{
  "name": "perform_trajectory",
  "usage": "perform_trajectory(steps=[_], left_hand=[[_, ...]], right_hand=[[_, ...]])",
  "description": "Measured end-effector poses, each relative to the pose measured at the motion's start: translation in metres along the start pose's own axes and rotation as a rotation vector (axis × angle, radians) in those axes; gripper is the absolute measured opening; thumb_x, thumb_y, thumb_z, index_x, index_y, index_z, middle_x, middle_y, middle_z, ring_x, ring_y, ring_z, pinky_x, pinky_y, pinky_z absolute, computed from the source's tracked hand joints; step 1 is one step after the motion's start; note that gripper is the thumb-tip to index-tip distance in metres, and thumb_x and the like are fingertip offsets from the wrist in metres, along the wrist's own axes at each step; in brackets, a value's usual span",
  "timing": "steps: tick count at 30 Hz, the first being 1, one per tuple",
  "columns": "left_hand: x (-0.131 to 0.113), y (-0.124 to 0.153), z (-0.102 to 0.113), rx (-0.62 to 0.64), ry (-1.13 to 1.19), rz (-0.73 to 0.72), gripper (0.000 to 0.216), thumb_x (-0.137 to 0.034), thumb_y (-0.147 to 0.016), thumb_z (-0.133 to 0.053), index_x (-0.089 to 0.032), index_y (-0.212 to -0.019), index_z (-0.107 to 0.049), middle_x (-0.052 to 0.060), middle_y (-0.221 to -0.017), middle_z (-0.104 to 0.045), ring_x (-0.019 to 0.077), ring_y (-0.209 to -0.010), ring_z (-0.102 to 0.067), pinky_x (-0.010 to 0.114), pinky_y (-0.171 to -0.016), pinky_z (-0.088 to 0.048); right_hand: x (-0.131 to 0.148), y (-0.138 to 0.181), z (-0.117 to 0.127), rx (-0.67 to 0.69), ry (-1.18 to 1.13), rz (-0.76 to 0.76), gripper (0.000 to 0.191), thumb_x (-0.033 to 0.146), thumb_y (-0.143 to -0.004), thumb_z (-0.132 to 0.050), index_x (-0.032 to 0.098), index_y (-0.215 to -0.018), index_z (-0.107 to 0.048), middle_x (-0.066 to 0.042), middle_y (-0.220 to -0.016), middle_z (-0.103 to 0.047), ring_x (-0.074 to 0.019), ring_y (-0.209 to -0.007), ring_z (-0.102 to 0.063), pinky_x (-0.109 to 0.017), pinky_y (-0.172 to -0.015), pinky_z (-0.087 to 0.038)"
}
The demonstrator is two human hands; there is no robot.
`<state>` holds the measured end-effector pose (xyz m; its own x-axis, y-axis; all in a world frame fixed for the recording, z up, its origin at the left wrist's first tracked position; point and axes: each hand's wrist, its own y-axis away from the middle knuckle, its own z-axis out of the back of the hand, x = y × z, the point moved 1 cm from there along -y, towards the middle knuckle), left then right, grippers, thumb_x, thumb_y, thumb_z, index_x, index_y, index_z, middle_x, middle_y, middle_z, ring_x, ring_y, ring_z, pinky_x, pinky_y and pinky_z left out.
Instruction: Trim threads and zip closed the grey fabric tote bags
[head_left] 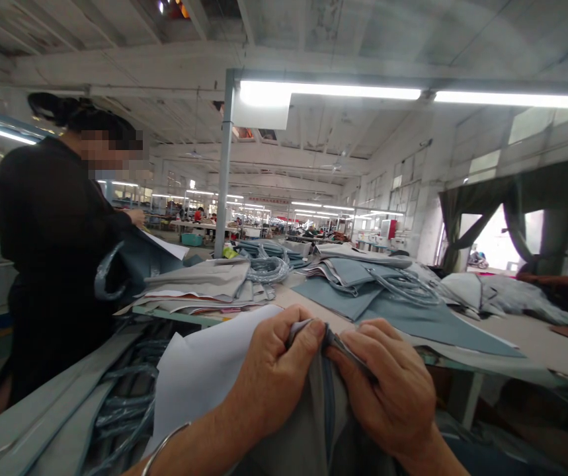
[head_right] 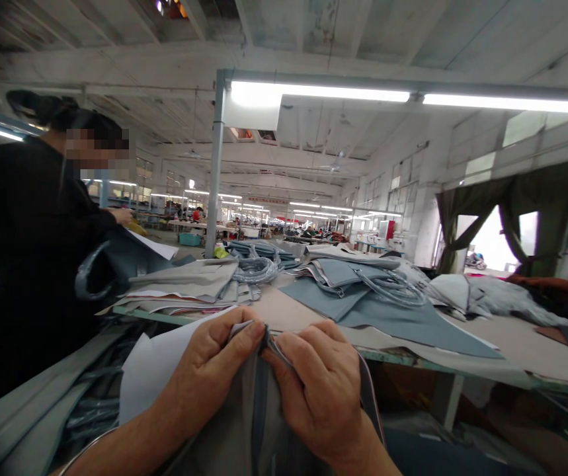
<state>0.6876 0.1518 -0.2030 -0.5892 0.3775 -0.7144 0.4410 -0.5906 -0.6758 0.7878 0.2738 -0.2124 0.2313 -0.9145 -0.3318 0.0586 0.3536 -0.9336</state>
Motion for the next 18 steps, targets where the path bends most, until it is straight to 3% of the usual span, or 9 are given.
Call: perform_trajectory(steps=[7, 13, 15, 18], left_hand=[[0.003, -0.002, 0.000, -0.026, -0.041, 0.016, 0.033, -0.043, -0.092, -0.053, -0.017, -0.070, -0.053, -0.004, -0.062, -0.041, 0.0112, -0.061, -0.038, 0.023, -0.058, -0.031], [0.015, -0.010, -0.003, 0.036, 0.154, 0.129, 0.036, -0.046, -0.087, -0.058, -0.018, -0.068, -0.048, -0.005, -0.061, -0.038, 0.0101, -0.058, -0.031, 0.024, -0.056, -0.029], [0.014, -0.008, 0.001, 0.087, 0.124, 0.116, 0.036, -0.049, -0.087, -0.058, -0.018, -0.071, -0.048, -0.006, -0.062, -0.037, 0.0107, -0.059, -0.032, 0.024, -0.057, -0.029], [0.010, -0.001, 0.009, 0.093, -0.121, 0.031, 0.033, -0.047, -0.091, -0.055, -0.019, -0.074, -0.052, -0.004, -0.067, -0.043, 0.0131, -0.067, -0.041, 0.025, -0.063, -0.031]], right_hand=[[-0.004, -0.004, 0.004, 0.080, -0.081, -0.211, 0.003, 0.017, -0.092, -0.063, 0.020, -0.092, -0.063, 0.003, -0.075, -0.064, -0.0099, -0.067, -0.058, -0.024, -0.065, -0.042], [0.004, 0.003, 0.009, 0.097, -0.073, 0.035, 0.015, 0.007, -0.090, -0.056, 0.017, -0.100, -0.060, 0.000, -0.069, -0.061, -0.0131, -0.060, -0.053, -0.031, -0.069, -0.042], [0.002, 0.006, 0.010, 0.067, -0.068, -0.029, 0.013, 0.009, -0.091, -0.057, 0.019, -0.100, -0.058, 0.001, -0.072, -0.063, -0.0129, -0.063, -0.056, -0.030, -0.070, -0.043], [-0.006, 0.011, 0.011, 0.032, -0.052, -0.187, 0.010, 0.014, -0.094, -0.060, 0.021, -0.099, -0.058, 0.002, -0.083, -0.066, -0.0113, -0.073, -0.060, -0.026, -0.075, -0.044]])
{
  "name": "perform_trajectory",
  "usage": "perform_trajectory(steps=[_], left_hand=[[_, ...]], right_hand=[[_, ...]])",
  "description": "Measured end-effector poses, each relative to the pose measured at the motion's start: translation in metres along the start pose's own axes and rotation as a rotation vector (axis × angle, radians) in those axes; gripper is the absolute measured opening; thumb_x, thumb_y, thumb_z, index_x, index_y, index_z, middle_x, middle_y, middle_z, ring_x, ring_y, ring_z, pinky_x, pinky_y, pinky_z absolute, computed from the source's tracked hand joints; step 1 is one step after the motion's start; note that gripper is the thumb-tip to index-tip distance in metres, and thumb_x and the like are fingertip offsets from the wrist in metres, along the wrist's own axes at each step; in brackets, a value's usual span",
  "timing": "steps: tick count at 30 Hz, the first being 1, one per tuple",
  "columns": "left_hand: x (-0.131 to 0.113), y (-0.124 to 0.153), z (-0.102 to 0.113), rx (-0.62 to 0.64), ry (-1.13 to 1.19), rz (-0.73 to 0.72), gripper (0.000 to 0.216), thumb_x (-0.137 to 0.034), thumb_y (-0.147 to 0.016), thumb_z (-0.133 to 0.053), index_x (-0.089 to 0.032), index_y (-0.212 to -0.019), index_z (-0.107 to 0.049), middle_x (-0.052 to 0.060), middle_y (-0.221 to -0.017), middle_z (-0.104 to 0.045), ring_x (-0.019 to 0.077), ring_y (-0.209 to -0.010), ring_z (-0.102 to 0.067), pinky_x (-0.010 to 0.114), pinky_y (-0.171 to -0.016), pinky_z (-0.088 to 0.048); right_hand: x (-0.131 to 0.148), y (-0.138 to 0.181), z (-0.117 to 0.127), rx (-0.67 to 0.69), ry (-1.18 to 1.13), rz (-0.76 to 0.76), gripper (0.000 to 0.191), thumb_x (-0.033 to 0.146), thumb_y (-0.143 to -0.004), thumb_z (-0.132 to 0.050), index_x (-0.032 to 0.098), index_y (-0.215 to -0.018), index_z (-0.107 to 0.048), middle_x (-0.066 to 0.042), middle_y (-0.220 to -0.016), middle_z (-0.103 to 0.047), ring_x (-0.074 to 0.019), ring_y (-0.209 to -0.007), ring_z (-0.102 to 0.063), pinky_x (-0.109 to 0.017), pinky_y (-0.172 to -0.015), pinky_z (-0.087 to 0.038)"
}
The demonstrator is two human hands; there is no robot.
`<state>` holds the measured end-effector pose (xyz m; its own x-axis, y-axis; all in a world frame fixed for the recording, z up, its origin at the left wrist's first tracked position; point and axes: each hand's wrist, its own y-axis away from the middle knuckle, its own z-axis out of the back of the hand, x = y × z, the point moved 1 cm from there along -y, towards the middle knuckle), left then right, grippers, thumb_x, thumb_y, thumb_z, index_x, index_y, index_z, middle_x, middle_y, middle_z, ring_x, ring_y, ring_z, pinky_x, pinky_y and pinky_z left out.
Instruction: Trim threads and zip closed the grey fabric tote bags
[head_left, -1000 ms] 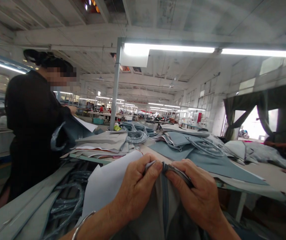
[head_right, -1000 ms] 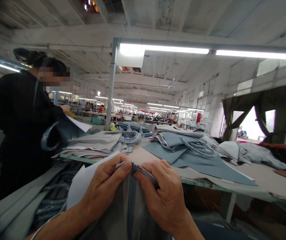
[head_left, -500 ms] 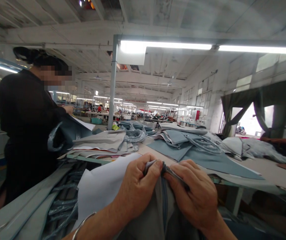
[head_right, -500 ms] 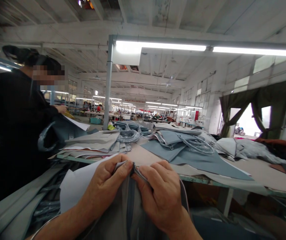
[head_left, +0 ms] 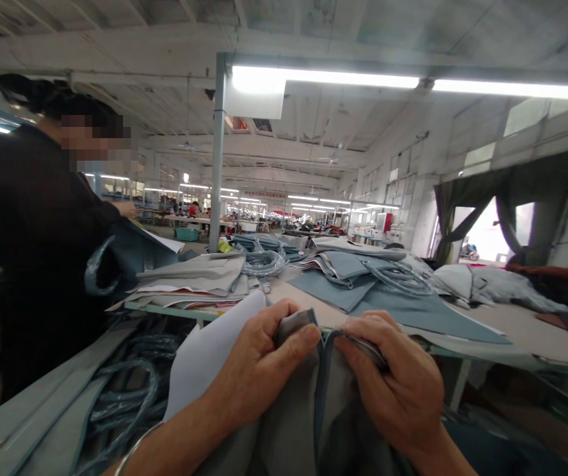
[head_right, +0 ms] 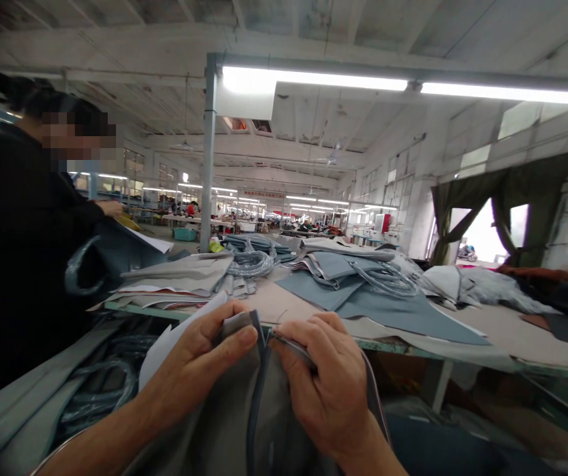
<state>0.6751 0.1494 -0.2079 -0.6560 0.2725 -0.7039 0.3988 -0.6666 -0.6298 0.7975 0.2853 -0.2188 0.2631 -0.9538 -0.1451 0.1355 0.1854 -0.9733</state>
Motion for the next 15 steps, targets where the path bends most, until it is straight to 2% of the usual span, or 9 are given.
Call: perform_trajectory(steps=[3, 6, 8, 9, 11, 13, 15], left_hand=[[0.003, 0.009, 0.004, -0.076, -0.169, -0.043, 0.035, -0.044, -0.096, -0.050, -0.019, -0.072, -0.053, -0.002, -0.071, -0.050, 0.0163, -0.078, -0.047, 0.028, -0.072, -0.034], [0.009, 0.013, 0.001, -0.103, -0.172, -0.113, 0.033, -0.042, -0.098, -0.048, -0.020, -0.075, -0.056, -0.001, -0.076, -0.055, 0.0173, -0.082, -0.050, 0.029, -0.078, -0.036], [0.012, 0.012, -0.003, -0.116, -0.142, -0.112, 0.030, -0.041, -0.098, -0.048, -0.020, -0.079, -0.058, -0.002, -0.076, -0.057, 0.0163, -0.080, -0.051, 0.028, -0.077, -0.036], [0.012, 0.012, -0.005, -0.125, -0.114, -0.086, 0.030, -0.042, -0.098, -0.047, -0.020, -0.081, -0.058, -0.002, -0.075, -0.056, 0.0157, -0.077, -0.051, 0.028, -0.075, -0.037], [0.013, 0.012, -0.005, -0.154, -0.046, -0.039, 0.031, -0.043, -0.099, -0.047, -0.021, -0.081, -0.057, -0.004, -0.071, -0.053, 0.0141, -0.072, -0.050, 0.026, -0.070, -0.037], [0.013, 0.014, 0.002, -0.218, 0.001, -0.037, 0.031, -0.043, -0.098, -0.047, -0.021, -0.079, -0.056, -0.004, -0.070, -0.049, 0.0126, -0.069, -0.048, 0.024, -0.067, -0.037], [0.014, 0.015, 0.016, -0.324, -0.016, -0.066, 0.030, -0.044, -0.097, -0.051, -0.021, -0.078, -0.056, -0.005, -0.070, -0.048, 0.0118, -0.069, -0.046, 0.023, -0.066, -0.038]], right_hand=[[-0.008, 0.002, 0.002, 0.082, 0.020, -0.054, 0.007, 0.020, -0.098, -0.056, 0.022, -0.104, -0.059, 0.001, -0.093, -0.069, -0.0129, -0.085, -0.065, -0.028, -0.089, -0.044], [-0.010, 0.005, 0.005, 0.135, 0.041, -0.091, 0.006, 0.024, -0.099, -0.055, 0.024, -0.101, -0.060, 0.002, -0.091, -0.069, -0.0154, -0.092, -0.066, -0.031, -0.104, -0.038], [-0.007, 0.008, 0.006, 0.119, 0.015, -0.126, 0.007, 0.022, -0.098, -0.055, 0.025, -0.097, -0.060, 0.004, -0.086, -0.068, -0.0144, -0.093, -0.067, -0.028, -0.106, -0.038], [-0.005, 0.011, 0.006, 0.100, -0.004, -0.146, 0.008, 0.022, -0.098, -0.054, 0.025, -0.096, -0.061, 0.005, -0.085, -0.068, -0.0132, -0.092, -0.067, -0.024, -0.103, -0.041], [-0.001, 0.017, 0.007, 0.058, -0.039, -0.205, 0.009, 0.023, -0.098, -0.054, 0.026, -0.093, -0.062, 0.006, -0.082, -0.067, -0.0106, -0.087, -0.067, -0.017, -0.086, -0.048], [-0.001, 0.027, 0.011, 0.004, -0.039, -0.286, 0.011, 0.027, -0.099, -0.054, 0.026, -0.093, -0.063, 0.007, -0.080, -0.066, -0.0084, -0.076, -0.065, -0.012, -0.068, -0.048], [-0.009, 0.040, 0.021, -0.073, 0.010, -0.376, 0.012, 0.029, -0.099, -0.055, 0.026, -0.095, -0.065, 0.006, -0.082, -0.067, -0.0083, -0.071, -0.062, -0.012, -0.060, -0.046]])
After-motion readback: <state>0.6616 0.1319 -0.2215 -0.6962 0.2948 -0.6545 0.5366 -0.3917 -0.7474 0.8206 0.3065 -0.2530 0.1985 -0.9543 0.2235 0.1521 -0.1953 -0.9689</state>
